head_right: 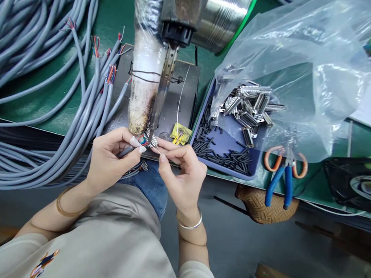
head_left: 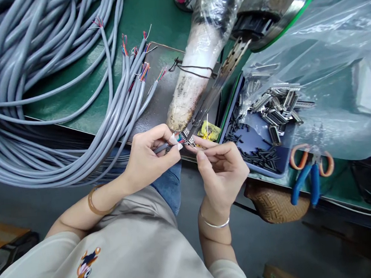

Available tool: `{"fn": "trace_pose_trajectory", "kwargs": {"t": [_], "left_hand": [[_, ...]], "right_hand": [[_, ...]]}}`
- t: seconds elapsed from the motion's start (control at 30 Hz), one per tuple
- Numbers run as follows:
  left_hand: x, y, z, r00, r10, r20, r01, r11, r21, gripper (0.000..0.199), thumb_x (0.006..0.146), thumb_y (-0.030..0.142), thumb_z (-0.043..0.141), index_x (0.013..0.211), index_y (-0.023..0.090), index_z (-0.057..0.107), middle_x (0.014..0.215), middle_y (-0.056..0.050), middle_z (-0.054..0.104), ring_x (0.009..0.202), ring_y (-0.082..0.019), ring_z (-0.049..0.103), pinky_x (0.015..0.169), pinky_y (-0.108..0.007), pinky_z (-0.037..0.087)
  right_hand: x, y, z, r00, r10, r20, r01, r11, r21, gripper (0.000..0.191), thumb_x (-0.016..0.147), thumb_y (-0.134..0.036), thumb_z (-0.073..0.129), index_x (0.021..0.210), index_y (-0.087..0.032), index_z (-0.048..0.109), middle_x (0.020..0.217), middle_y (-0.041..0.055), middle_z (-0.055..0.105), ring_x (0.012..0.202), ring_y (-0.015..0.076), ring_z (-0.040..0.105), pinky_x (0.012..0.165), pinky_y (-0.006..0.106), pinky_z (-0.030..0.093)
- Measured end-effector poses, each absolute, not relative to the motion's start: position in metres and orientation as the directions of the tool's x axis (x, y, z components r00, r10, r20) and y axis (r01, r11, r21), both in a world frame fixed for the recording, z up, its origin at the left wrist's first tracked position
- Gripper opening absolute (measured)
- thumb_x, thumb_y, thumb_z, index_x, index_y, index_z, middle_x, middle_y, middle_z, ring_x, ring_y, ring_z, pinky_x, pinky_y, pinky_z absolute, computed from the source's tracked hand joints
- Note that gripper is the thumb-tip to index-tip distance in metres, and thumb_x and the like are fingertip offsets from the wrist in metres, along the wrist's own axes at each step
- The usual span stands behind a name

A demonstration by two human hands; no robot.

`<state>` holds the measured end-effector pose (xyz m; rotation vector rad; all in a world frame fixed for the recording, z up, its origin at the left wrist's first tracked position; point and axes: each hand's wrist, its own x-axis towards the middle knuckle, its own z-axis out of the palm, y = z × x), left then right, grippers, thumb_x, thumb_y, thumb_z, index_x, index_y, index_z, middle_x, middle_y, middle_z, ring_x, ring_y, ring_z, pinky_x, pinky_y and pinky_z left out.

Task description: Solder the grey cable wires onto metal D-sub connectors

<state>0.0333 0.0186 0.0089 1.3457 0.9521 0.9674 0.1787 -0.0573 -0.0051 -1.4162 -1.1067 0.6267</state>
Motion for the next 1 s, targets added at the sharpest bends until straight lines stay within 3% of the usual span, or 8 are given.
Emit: {"fn": "trace_pose_trajectory", "kwargs": {"t": [0.5, 0.77, 1.0], "left_hand": [[0.035, 0.017, 0.015, 0.291, 0.956, 0.036, 0.034, -0.048, 0.998, 0.015, 0.078, 0.016, 0.069, 0.071, 0.019, 0.056, 0.053, 0.006, 0.047, 0.043, -0.005, 0.037, 0.042, -0.02, 0.026], [0.034, 0.017, 0.015, 0.276, 0.961, -0.002, 0.045, -0.011, 0.999, 0.016, 0.076, 0.017, 0.071, 0.07, 0.019, 0.056, 0.055, 0.005, 0.049, 0.049, -0.007, 0.047, 0.045, -0.019, 0.032], [0.034, 0.016, 0.014, 0.272, 0.962, 0.019, 0.074, -0.04, 0.996, 0.014, 0.077, 0.015, 0.069, 0.071, 0.018, 0.056, 0.053, 0.007, 0.044, 0.045, -0.005, 0.036, 0.043, -0.02, 0.025]], "right_hand": [[0.179, -0.048, 0.004, 0.4, 0.871, 0.285, 0.333, 0.152, -0.931, 0.011, 0.091, -0.018, 0.074, 0.085, -0.022, 0.065, 0.106, 0.0025, 0.083, 0.095, 0.0184, 0.082, 0.082, 0.028, 0.069], [0.18, -0.048, 0.007, 0.36, 0.887, 0.29, 0.415, 0.126, -0.901, 0.006, 0.09, -0.019, 0.074, 0.087, -0.022, 0.069, 0.107, 0.0038, 0.083, 0.094, 0.0192, 0.081, 0.08, 0.03, 0.07], [0.18, -0.045, 0.006, 0.364, 0.887, 0.285, 0.429, 0.112, -0.896, 0.01, 0.09, -0.021, 0.075, 0.083, -0.022, 0.068, 0.103, 0.0029, 0.083, 0.093, 0.0192, 0.082, 0.078, 0.029, 0.07]]}}
